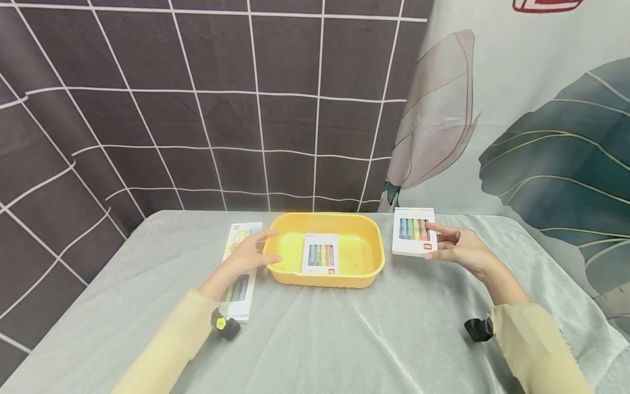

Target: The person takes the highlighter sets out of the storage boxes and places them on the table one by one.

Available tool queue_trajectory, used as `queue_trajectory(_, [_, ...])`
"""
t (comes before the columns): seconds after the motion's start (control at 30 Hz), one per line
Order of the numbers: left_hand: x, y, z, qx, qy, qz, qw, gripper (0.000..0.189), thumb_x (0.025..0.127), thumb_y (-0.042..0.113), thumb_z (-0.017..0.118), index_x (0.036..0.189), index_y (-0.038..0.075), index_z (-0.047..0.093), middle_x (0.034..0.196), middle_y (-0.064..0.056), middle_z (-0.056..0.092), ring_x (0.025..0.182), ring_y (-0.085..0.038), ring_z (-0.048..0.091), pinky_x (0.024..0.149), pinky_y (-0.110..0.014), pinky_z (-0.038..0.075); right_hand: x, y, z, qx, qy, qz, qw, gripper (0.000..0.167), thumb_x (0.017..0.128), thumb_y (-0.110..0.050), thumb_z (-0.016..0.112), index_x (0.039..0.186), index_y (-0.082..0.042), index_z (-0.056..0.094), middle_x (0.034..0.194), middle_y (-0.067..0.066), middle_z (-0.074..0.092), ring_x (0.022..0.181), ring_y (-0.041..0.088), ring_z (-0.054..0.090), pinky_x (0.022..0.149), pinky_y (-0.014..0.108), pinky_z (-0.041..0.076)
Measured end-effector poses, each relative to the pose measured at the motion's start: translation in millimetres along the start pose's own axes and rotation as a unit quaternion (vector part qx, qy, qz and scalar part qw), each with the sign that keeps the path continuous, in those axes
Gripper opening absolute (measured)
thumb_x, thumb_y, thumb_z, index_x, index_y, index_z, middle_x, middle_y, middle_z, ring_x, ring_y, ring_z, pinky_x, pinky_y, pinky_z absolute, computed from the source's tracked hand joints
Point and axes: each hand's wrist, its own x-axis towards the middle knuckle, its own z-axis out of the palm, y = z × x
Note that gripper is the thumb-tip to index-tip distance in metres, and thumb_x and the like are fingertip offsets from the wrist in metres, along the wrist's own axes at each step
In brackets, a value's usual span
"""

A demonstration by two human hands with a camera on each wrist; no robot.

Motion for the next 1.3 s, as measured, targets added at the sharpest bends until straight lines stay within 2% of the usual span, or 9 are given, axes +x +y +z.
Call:
queue_trajectory(0.17, [-0.1, 1.0, -0.6, 0.0, 0.0, 0.004, 1.0, 0.064, 0.071, 0.018, 0.077, 0.129, 0.011, 0.05, 0.125, -0.013, 0.053, 0.108, -0.029, 0.054, 0.087, -0.039, 0.046, 0.7, 3.7, -1.6, -0.007, -0.007, 0.011, 0.9999, 0.064, 0.074, -0.001, 0.07, 0.127, -0.031, 0.051, 0.09, -0.015, 0.061, 0.081, 0.001, 0.06, 0.069, 0.015, 0.045])
queue_trajectory(0.47, [-0.6, 2.0, -0.7, -0.001, 0.0, 0.007, 1.0, 0.065, 0.071, 0.017, 0.077, 0.129, 0.011, 0.05, 0.126, -0.012, 0.053, 0.107, -0.029, 0.054, 0.087, -0.039, 0.046, 1.4, 11.2, -0.8, 0.005, -0.028, -0.007, 0.9996, 0.063, 0.074, 0.002, 0.069, 0.125, -0.031, 0.054, 0.089, -0.012, 0.064, 0.08, 0.002, 0.061, 0.069, 0.015, 0.045])
queue_trajectory(0.77, [-1.0, 2.4, -0.4, -0.001, 0.002, 0.01, 0.9999, 0.064, 0.071, 0.016, 0.077, 0.129, 0.01, 0.05, 0.125, -0.013, 0.053, 0.106, -0.029, 0.055, 0.087, -0.039, 0.046, 1.4, 13.2, -0.5, -0.017, -0.032, 0.017, 0.9992, 0.066, 0.073, -0.003, 0.072, 0.133, -0.016, 0.047, 0.094, -0.01, 0.063, 0.082, 0.002, 0.061, 0.07, 0.016, 0.046])
queue_trajectory(0.93, [-1.6, 2.7, -0.2, -0.003, -0.001, 0.001, 1.0, 0.064, 0.071, 0.017, 0.076, 0.129, 0.012, 0.05, 0.125, -0.013, 0.053, 0.108, -0.028, 0.054, 0.087, -0.039, 0.045, 2.0, 16.2, 1.7, -0.019, -0.031, 0.01, 0.9993, 0.062, 0.072, -0.002, 0.072, 0.127, -0.025, 0.053, 0.091, -0.006, 0.063, 0.08, 0.004, 0.061, 0.069, 0.017, 0.046])
queue_trajectory(1.1, [-1.4, 1.9, 0.1, -0.001, -0.001, 0.001, 1.0, 0.064, 0.071, 0.019, 0.077, 0.129, 0.012, 0.05, 0.125, -0.013, 0.053, 0.108, -0.028, 0.054, 0.087, -0.04, 0.045, 3.3, 19.2, 3.6, -0.015, -0.037, 0.002, 0.9992, 0.061, 0.072, -0.001, 0.071, 0.127, -0.022, 0.054, 0.092, -0.004, 0.063, 0.08, 0.005, 0.061, 0.068, 0.018, 0.046])
queue_trajectory(1.3, [-2.3, 2.1, -0.6, -0.001, -0.002, -0.003, 1.0, 0.064, 0.071, 0.019, 0.076, 0.129, 0.012, 0.049, 0.126, -0.012, 0.053, 0.108, -0.028, 0.053, 0.087, -0.04, 0.045, 5.1, 21.0, 5.7, -0.034, -0.034, 0.016, 0.9987, 0.062, 0.071, -0.004, 0.074, 0.128, -0.019, 0.054, 0.095, -0.002, 0.06, 0.079, 0.003, 0.058, 0.067, 0.019, 0.046])
